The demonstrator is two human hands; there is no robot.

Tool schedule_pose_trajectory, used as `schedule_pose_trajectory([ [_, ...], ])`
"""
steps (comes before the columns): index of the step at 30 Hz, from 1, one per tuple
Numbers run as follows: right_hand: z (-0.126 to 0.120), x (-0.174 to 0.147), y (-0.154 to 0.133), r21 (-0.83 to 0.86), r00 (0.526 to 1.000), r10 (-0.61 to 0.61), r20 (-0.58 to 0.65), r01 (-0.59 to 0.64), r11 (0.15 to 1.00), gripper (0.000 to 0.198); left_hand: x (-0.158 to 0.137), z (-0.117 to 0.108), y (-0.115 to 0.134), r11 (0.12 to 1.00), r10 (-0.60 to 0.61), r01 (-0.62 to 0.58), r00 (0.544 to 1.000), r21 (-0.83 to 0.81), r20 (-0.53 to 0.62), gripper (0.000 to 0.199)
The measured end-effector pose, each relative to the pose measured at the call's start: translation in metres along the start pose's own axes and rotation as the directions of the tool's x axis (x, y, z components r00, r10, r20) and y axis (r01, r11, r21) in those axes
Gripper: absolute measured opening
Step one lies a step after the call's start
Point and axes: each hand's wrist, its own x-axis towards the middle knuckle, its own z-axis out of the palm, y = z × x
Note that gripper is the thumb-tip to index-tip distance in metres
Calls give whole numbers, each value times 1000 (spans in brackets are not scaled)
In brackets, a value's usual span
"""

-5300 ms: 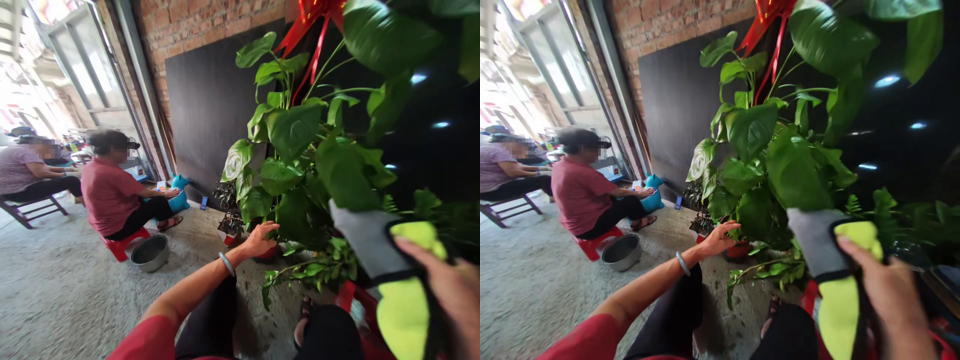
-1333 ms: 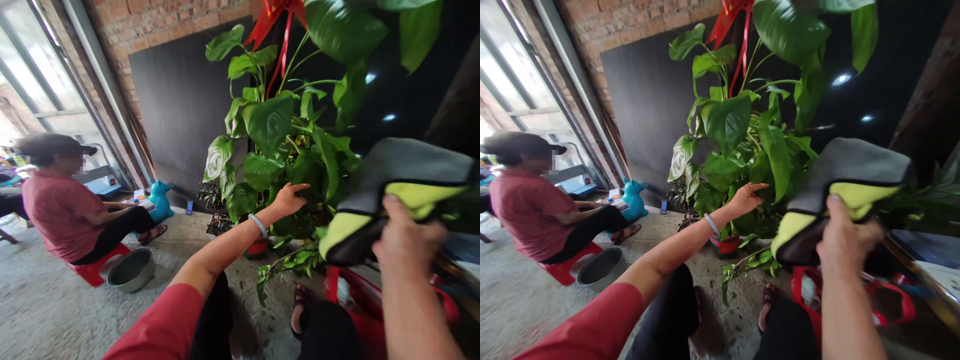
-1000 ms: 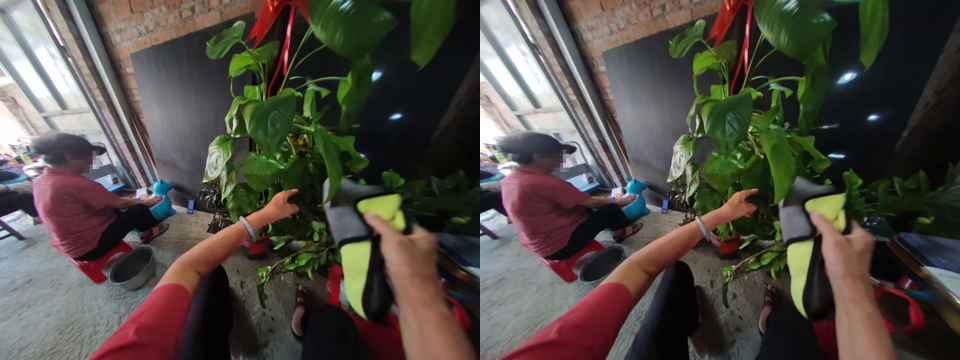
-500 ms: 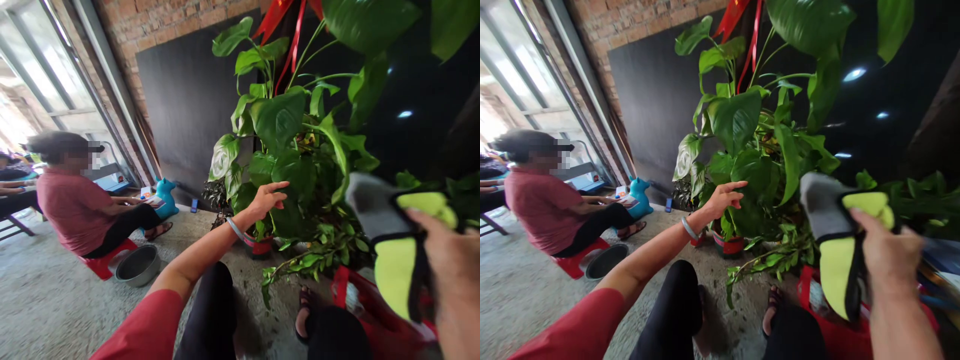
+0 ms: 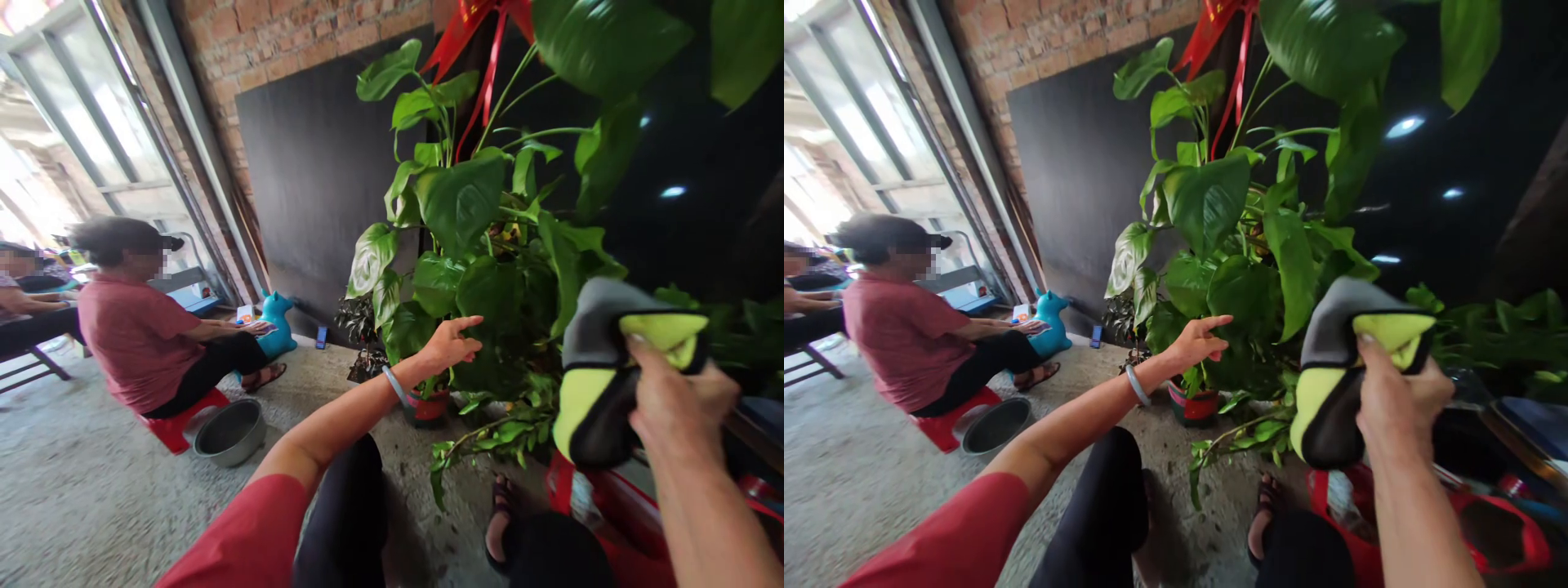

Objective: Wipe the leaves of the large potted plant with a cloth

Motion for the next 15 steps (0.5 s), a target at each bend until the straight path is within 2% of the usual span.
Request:
schedule_pose_trajectory([
  [2,18,-1,-11,-103,987,-103,122,116,988,55,-1,4,2,1000,4,-4,1000,-10,12,66],
  [4,31,-11,-4,-309,955,-34,296,130,942,47,-4,5,3,1000,25,-25,999,-13,24,67],
  [5,33,-19,4,-399,933,58,355,95,912,41,-5,4,3,999,44,-44,999,-12,24,67],
  [7,23,-37,21,-488,888,248,388,-30,872,31,-7,-1,2,996,94,-94,995,5,16,67],
  [9,2,-51,25,-503,857,379,349,-170,847,29,-8,-8,0,992,120,-121,993,39,9,67],
  [10,-9,-54,19,-485,869,398,294,-223,846,30,-7,-10,-1,992,116,-116,993,55,9,67],
  [12,-23,-50,-5,-374,944,297,142,-226,899,34,-6,-11,-2,994,84,-85,996,66,18,67],
  [13,-24,-45,-19,-282,979,192,72,-165,945,38,-4,-9,-3,996,68,-69,997,63,24,67],
  [15,-13,-34,-40,-139,1000,-9,22,12,990,49,-3,-2,-2,995,68,-71,997,64,47,66],
])
